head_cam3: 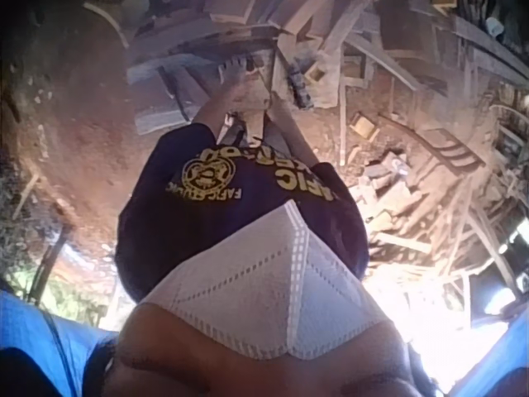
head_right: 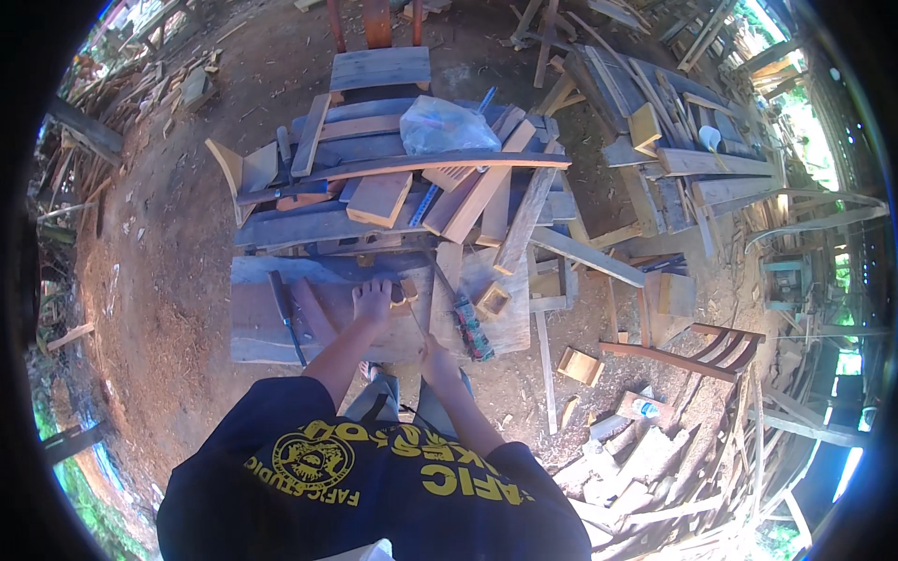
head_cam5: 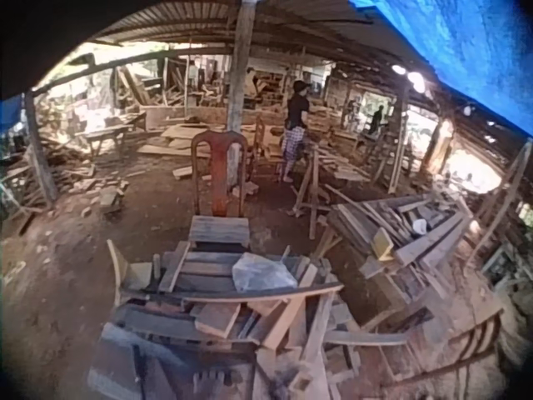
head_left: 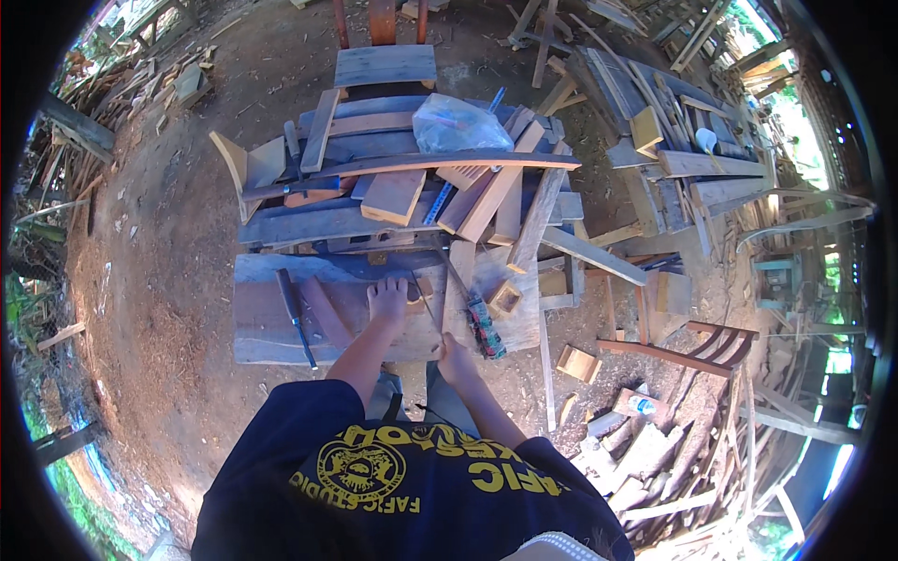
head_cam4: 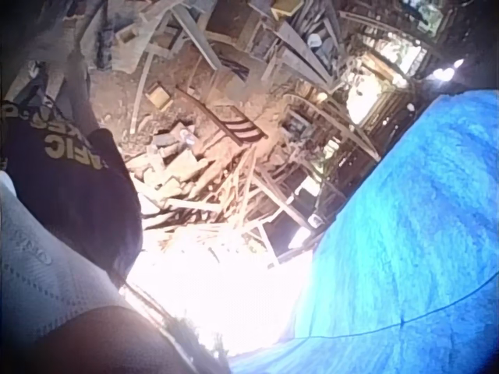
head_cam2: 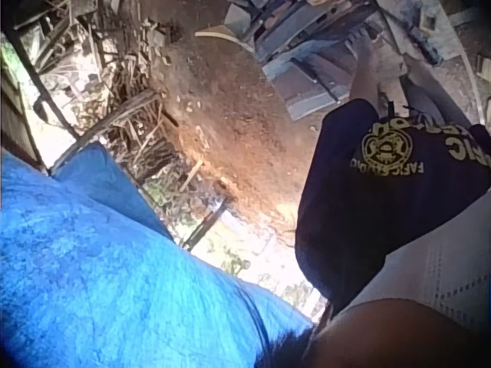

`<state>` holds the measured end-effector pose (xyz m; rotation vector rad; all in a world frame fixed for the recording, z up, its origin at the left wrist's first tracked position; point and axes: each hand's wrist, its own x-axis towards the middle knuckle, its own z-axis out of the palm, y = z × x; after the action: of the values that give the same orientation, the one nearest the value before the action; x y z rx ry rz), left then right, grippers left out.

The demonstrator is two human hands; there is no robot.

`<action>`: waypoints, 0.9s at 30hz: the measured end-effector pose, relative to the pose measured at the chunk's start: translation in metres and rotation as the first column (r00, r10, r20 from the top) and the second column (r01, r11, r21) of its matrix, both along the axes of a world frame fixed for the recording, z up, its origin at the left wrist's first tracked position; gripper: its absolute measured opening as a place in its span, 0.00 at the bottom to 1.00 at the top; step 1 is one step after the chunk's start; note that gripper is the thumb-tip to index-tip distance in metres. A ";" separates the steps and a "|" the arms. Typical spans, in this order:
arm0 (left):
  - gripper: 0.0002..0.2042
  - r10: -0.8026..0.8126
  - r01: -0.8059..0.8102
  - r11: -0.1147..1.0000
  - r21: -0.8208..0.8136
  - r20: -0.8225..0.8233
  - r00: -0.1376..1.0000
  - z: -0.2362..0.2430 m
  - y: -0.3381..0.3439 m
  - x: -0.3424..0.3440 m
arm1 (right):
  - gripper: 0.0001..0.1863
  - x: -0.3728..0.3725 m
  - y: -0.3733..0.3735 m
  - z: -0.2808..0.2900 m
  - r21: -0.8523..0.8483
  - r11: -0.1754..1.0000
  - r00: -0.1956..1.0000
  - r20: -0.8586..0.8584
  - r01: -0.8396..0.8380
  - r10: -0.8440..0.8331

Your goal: Chiseling and carving a piece of wood in a workshop.

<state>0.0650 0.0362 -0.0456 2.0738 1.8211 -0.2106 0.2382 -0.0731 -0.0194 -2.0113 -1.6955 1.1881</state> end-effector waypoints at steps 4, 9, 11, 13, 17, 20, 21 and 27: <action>0.24 0.013 -0.013 0.999 0.033 0.001 1.000 -0.002 -0.002 0.000 | 0.10 0.015 -0.026 0.011 -0.041 0.999 0.996 0.081 -0.035 0.038; 0.24 0.021 -0.021 0.999 0.027 0.016 1.000 -0.004 -0.002 0.000 | 0.07 -0.003 0.012 0.000 0.107 0.994 0.999 0.008 -0.038 0.037; 0.23 0.027 -0.028 0.999 0.032 0.023 0.999 -0.005 -0.002 0.000 | 0.08 -0.008 0.020 -0.002 0.041 0.999 1.000 0.005 -0.027 0.027; 0.22 0.031 -0.032 0.997 0.069 0.016 0.999 -0.005 -0.003 0.000 | 0.08 -0.007 0.012 0.000 0.034 0.999 1.000 -0.004 -0.029 0.029; 0.21 0.019 -0.020 0.996 0.092 0.012 1.000 -0.008 -0.004 -0.001 | 0.09 0.004 -0.029 0.008 -0.010 1.000 0.997 0.069 -0.017 0.018; 0.21 0.010 -0.010 0.997 0.073 0.008 1.000 -0.010 -0.003 -0.002 | 0.10 -0.002 -0.030 0.000 0.009 1.000 0.998 0.058 -0.001 0.000; 0.21 0.016 -0.018 0.996 0.084 0.018 1.000 -0.010 -0.003 -0.002 | 0.10 -0.008 -0.021 -0.004 0.033 0.999 0.999 0.041 0.011 -0.012; 0.23 0.022 -0.023 0.995 0.092 0.016 1.000 -0.009 -0.005 -0.002 | 0.10 -0.024 0.018 -0.019 0.033 0.999 0.999 0.051 0.004 -0.005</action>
<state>0.0631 0.0310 -0.0548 2.1091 1.8777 -0.1067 0.2145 -0.0548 -0.0383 -2.0422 -1.7218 1.1090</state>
